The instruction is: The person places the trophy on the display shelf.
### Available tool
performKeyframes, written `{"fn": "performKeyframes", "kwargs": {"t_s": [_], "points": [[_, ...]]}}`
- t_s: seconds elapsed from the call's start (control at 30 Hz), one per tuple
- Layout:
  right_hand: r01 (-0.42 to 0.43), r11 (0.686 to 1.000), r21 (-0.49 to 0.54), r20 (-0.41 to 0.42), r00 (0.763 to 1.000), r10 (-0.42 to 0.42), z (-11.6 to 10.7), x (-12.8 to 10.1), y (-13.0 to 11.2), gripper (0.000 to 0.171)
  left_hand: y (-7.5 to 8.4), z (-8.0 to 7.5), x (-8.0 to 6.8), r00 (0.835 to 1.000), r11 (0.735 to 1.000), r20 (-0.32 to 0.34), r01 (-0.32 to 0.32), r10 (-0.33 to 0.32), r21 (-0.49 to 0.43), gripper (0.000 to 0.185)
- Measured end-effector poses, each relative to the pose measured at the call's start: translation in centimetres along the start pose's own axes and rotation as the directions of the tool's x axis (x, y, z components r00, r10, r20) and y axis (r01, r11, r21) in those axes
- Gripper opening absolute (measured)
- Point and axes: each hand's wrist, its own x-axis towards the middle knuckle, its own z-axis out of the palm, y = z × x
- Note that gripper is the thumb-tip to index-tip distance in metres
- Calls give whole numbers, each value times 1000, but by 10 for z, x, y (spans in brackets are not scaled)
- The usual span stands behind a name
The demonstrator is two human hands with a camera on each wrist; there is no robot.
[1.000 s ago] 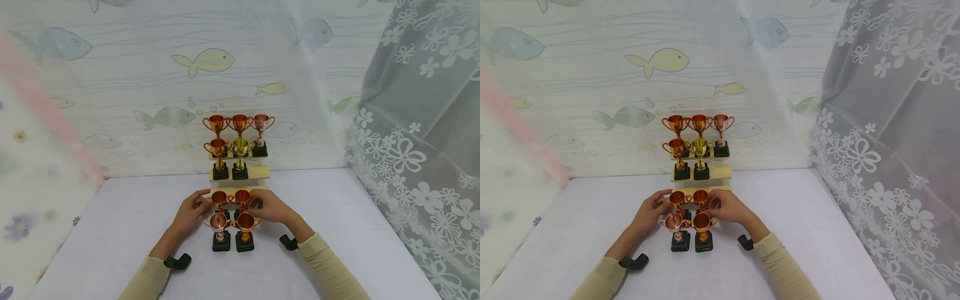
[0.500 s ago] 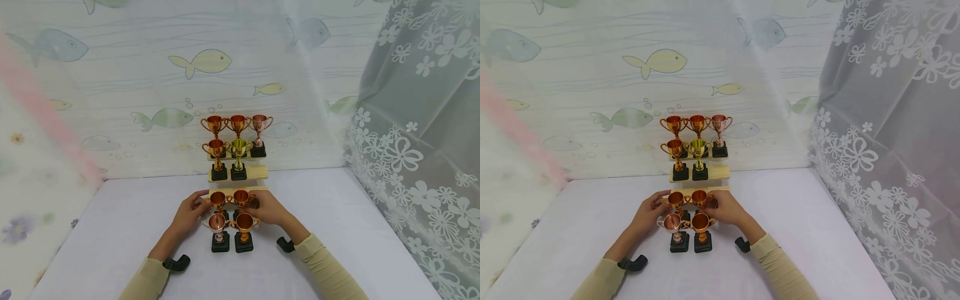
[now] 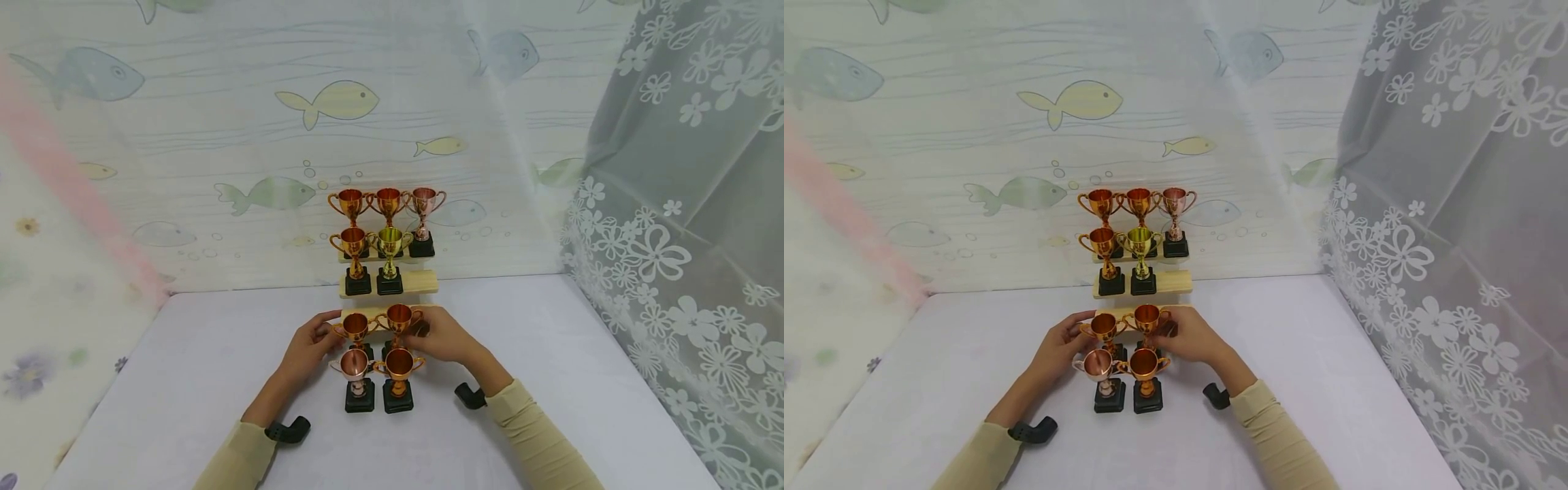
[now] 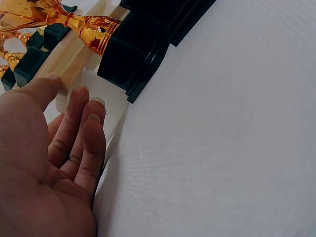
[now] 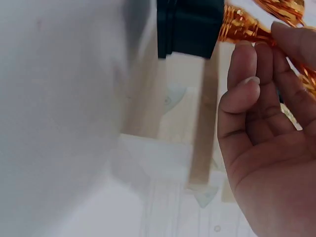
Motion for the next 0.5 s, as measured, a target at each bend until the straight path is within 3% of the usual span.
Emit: {"fn": "performKeyframes", "kwargs": {"t_s": [0.23, 0.5], "points": [[22, 999, 35, -36, 999, -21, -10, -2, -9, 21, 0, 0, 1, 1000, 1000, -1, -10, 10, 12, 45], [-23, 1000, 8, -128, 991, 24, -23, -3, -12, 14, 0, 0, 1, 1000, 1000, 5, -1, 1, -6, 45]]}}
